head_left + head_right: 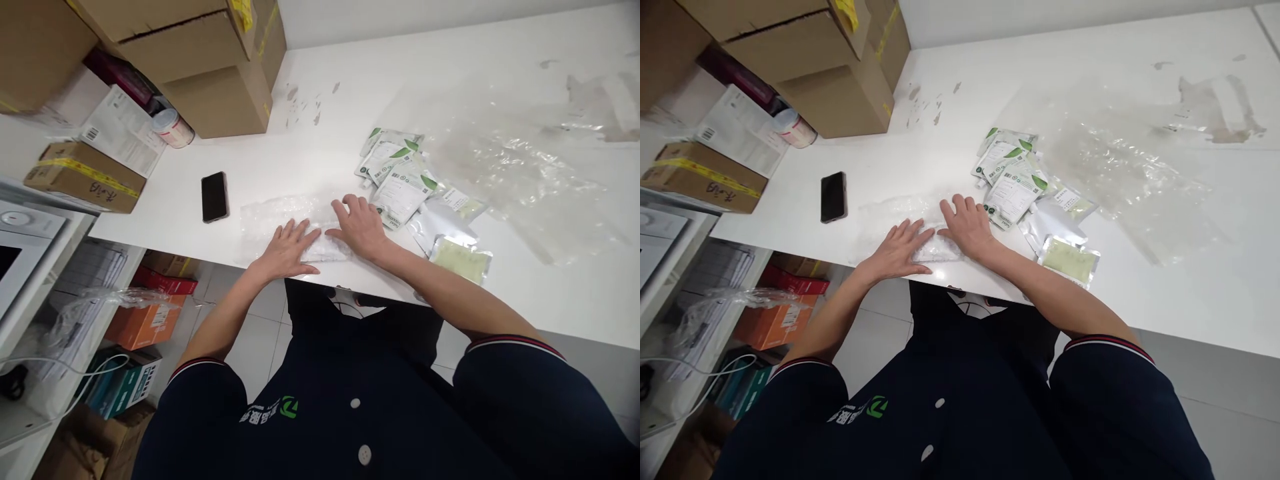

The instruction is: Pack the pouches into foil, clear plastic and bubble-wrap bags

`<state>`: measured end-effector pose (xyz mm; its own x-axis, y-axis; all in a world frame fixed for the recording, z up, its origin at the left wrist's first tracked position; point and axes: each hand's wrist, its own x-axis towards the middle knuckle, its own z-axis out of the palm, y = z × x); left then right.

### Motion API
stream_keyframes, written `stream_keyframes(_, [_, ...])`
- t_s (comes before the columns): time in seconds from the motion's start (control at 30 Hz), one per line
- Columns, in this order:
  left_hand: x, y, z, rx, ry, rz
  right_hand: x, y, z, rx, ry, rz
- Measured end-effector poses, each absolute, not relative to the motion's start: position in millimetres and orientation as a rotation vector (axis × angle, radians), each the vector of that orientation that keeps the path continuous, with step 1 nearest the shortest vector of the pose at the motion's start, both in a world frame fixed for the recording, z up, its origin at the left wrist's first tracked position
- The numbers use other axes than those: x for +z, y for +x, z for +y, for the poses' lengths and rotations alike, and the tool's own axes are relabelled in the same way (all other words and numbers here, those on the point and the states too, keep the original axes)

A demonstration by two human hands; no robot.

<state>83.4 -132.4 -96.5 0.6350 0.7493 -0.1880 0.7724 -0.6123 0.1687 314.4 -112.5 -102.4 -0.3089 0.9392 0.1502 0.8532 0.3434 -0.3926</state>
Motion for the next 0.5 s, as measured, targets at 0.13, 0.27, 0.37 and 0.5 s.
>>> stream_keyframes(0.13, [-106, 84, -137, -0.063, 2.672, 1.305, -118, 332, -112, 0.649, -0.996, -2.534])
stream_keyframes(0.27, [-103, 87, -152, -0.096, 2.686, 1.413, -134, 344, -106, 0.831, -0.836, -2.634])
stream_keyframes(0.37, [-83, 84, -160, -0.150, 2.625, 1.470, -131, 342, -100, 0.840, -0.840, -2.561])
stream_keyframes(0.5, [-45, 66, -150, -0.181, 2.386, 1.642, -111, 336, -83, 1.076, -1.017, -2.372])
